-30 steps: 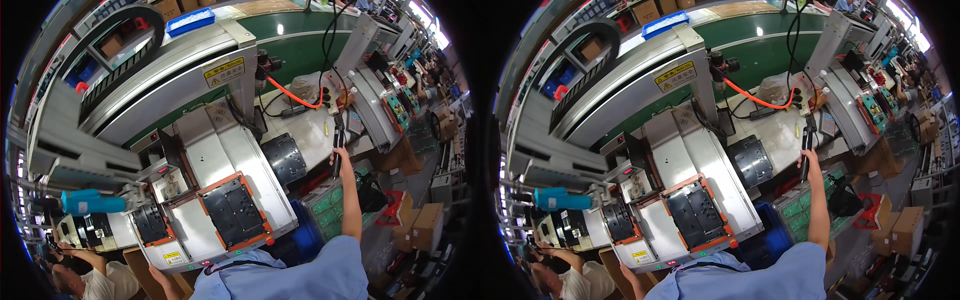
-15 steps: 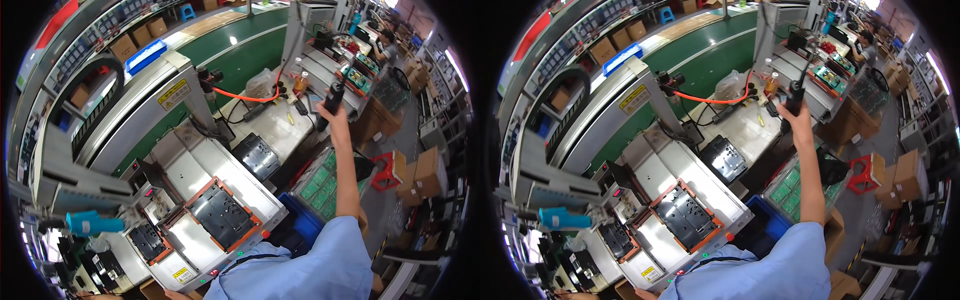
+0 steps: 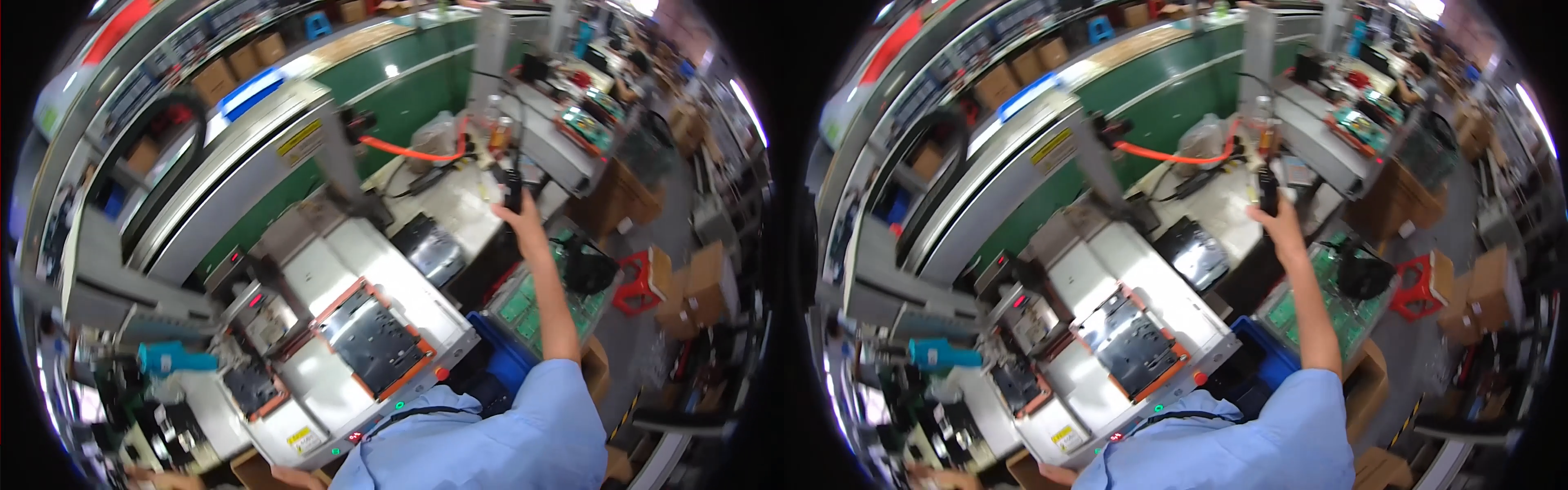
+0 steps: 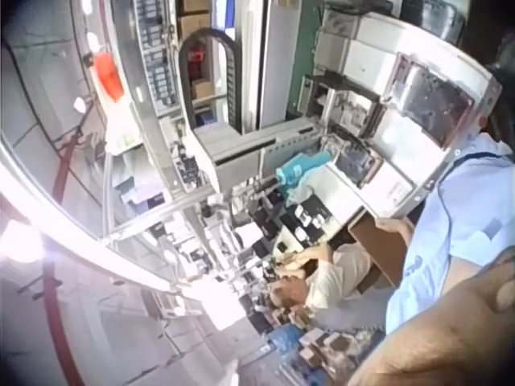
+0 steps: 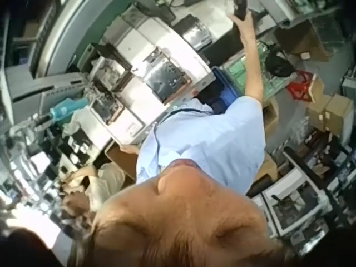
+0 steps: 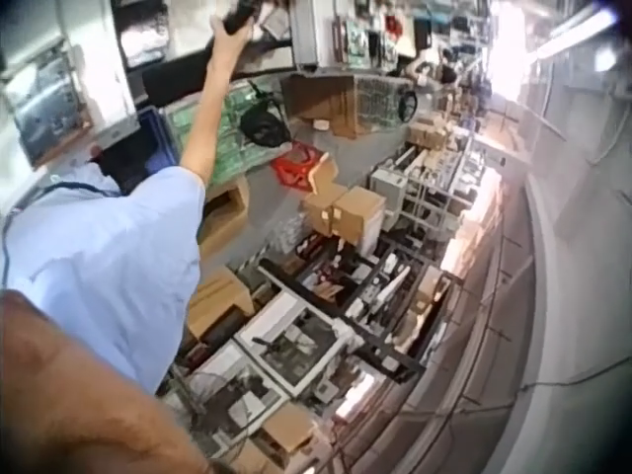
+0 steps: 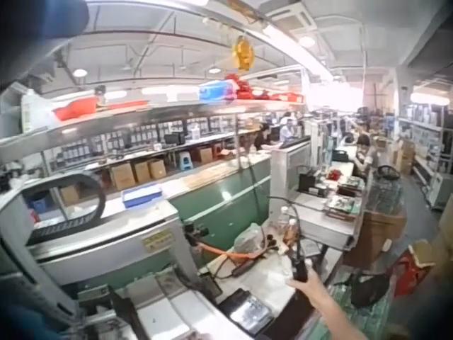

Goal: The person assembles electronic components by using a heat press machine and an electric screwdriver to join a PCB and screws to an electronics housing.

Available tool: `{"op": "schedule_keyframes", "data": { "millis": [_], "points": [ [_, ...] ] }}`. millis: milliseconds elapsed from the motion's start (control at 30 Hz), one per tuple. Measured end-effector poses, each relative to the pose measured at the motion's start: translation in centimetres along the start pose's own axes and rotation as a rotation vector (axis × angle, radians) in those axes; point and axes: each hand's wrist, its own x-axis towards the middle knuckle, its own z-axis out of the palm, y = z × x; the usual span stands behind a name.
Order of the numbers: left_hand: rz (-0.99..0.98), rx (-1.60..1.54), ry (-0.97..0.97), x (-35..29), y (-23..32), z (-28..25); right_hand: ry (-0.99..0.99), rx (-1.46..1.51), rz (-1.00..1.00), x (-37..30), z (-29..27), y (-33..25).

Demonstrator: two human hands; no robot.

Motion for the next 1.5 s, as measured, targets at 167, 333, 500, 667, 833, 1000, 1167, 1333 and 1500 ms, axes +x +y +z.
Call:
{"op": "schedule_keyframes", "data": {
  "millis": [167, 333, 500, 667, 833, 1000, 1167, 1333, 1500],
  "points": [
    [0.126, 0.527, 0.168, 1.3, -5.2, -3.4, -0.026, -0.144, -0.055, -0.1, -0.2, -0.7],
    [0.026, 0.482, 0.154, -0.6, 0.5, -0.7, 0.032, 0.15, 0.035, -0.1, 0.1, -0.7],
    [0.009, 0.403, 0.156, -1.0, 1.0, -0.7, -0.074, 0.39, 0.068, 0.0, 1.5, -2.0],
    [-0.05, 0.311, 0.173, -1.1, 1.6, 0.1, -0.016, 0.309, 0.028, -0.5, 2.7, -3.4],
    [-0.094, 0.298, 0.167, -1.3, 0.9, -0.8, 0.06, 0.225, 0.003, -0.3, 3.4, -3.1],
    [-0.044, 0.4, 0.13, -1.1, 0.7, -0.8, 0.196, 0.204, -0.101, 1.5, 1.8, -2.5],
    [-0.134, 0.275, 0.203, -0.4, -1.7, -0.7, 0.404, 0.188, -0.417, 7.0, 5.3, -3.5],
    [0.046, 0.343, 0.203, 0.4, -2.2, -1.1, 0.501, 0.353, -0.486, 11.5, 7.0, -7.2],
    [0.03, 0.347, 0.206, 0.5, -1.9, -1.0, 0.452, 0.331, -0.516, 16.6, 8.5, -4.0]
  ]
}}
